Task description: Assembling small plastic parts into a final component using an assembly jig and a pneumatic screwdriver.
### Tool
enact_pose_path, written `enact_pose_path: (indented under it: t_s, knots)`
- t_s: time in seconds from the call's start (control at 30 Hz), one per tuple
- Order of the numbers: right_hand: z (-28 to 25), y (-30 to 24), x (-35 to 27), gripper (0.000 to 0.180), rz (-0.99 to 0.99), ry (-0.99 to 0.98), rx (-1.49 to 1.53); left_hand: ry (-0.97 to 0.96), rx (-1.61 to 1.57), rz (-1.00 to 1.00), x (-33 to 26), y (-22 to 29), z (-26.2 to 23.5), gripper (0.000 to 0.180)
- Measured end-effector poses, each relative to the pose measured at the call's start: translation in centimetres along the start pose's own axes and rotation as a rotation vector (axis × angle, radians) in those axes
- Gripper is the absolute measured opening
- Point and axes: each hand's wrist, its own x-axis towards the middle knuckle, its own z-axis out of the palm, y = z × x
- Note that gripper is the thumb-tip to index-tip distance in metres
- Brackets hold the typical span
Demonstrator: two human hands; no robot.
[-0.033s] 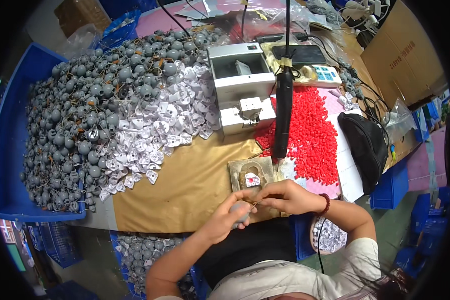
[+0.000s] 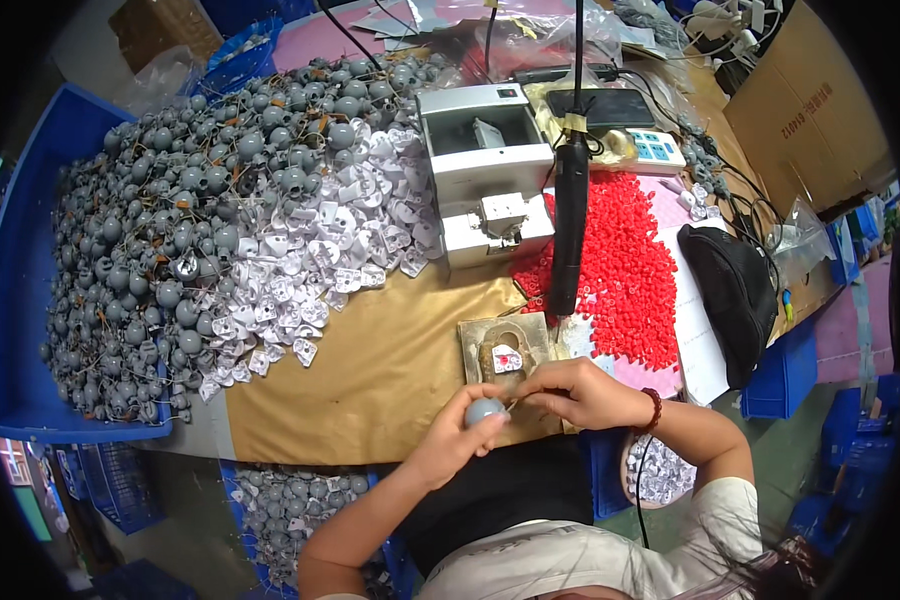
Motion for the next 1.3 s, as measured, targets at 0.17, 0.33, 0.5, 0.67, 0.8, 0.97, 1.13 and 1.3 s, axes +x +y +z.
enact_pose_path:
  t_s: [0.17, 0.33, 0.5, 0.67, 0.8, 0.97, 1.13, 1.3]
  knots:
    - [0.2, 0.5, 0.7, 0.033, -0.116, 0.042, -0.591, 0.42, 0.829, 0.523, 1.0, -2.5, 1.1, 0.044]
    - [0.3, 1.4, 1.9, 0.034, -0.163, 0.038, -0.79, 0.547, 1.042, 0.67, 2.7, -2.5, 1.2, 0.046]
    - [0.1, 0.7, 2.6, 0.031, -0.156, -0.013, -0.846, 0.55, 1.028, 0.672, 3.2, -2.5, 1.4, 0.046]
    - [-0.2, 0.4, 2.8, 0.025, -0.252, -0.098, -0.949, 0.532, 1.051, 0.687, 3.1, -2.1, 1.5, 0.045]
    - [-0.2, 0.3, 1.9, 0.024, -0.248, -0.213, -0.993, 0.538, 1.177, 0.707, 3.3, -1.0, 1.2, 0.044]
    - [0.1, 0.5, 1.7, 0.027, -0.213, -0.183, -0.972, 0.578, 1.574, 0.793, 3.5, -1.2, 1.1, 0.046]
    - [-2.2, 0.9, 1.0, 0.03, -0.166, 0.075, -0.616, 0.549, 1.769, 0.827, 3.7, -2.4, 1.6, 0.049]
    - [-6.0, 0.1, -1.0, 0.034, 0.065, 0.2, -0.468, 0.508, 1.774, 0.782, 3.8, -2.6, 1.2, 0.039]
